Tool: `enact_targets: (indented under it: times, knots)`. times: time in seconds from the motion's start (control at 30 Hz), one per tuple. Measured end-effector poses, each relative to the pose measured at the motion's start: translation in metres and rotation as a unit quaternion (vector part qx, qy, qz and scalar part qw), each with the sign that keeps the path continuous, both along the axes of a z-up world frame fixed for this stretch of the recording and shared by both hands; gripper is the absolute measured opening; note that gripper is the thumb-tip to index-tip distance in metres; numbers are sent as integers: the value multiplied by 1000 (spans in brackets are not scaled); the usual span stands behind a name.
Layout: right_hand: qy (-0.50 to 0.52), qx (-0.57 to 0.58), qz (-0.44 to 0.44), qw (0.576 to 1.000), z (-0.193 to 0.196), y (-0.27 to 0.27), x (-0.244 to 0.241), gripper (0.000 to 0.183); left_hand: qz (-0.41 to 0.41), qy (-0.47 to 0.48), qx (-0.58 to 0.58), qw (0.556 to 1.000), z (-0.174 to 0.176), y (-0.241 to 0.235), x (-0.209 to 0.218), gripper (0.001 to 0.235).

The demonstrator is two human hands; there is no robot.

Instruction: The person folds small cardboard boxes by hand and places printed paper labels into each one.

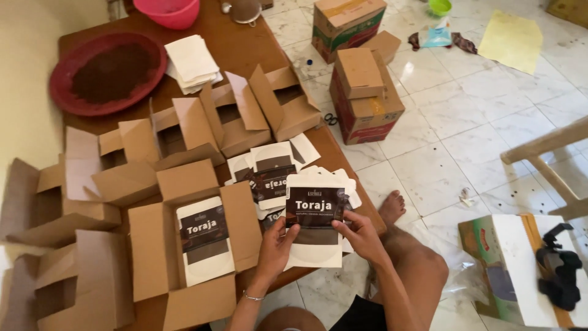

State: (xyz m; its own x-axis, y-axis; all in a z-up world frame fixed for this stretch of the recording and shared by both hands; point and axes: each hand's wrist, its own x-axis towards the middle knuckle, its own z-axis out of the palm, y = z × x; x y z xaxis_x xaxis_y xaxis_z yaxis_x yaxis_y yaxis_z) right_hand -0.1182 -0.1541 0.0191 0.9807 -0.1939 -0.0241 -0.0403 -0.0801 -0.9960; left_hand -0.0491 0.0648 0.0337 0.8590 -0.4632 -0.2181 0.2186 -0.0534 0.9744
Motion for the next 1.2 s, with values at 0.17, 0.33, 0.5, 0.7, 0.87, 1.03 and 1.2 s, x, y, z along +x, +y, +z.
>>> enact_targets:
  times: [0.17,0.33,0.5,0.7,0.87,1.03,1.2]
  knots:
    - [-10,73,72,995,-19,13,10,33,69,64,-31,995,-3,21,-6,53]
    - [14,159,78,984,-36,24,15,28,114,106,-39,987,-6,33,-10,55]
    - [88,214,11,973,-51,34,15,25,118,7,-18,993,-11,49,-18,47]
    - [89,258,36,961,-40,57,22,35,141,-32,-17,989,-18,68,-21,54]
    - [81,237,-18,968,53,117,20,31,174,-60,10,983,-34,83,-22,50]
    - [60,128,150,978,-48,87,12,74,228,-115,39,966,-24,105,-25,49]
    - [104,118,196,968,-12,137,11,44,273,-180,70,942,-35,120,-26,47]
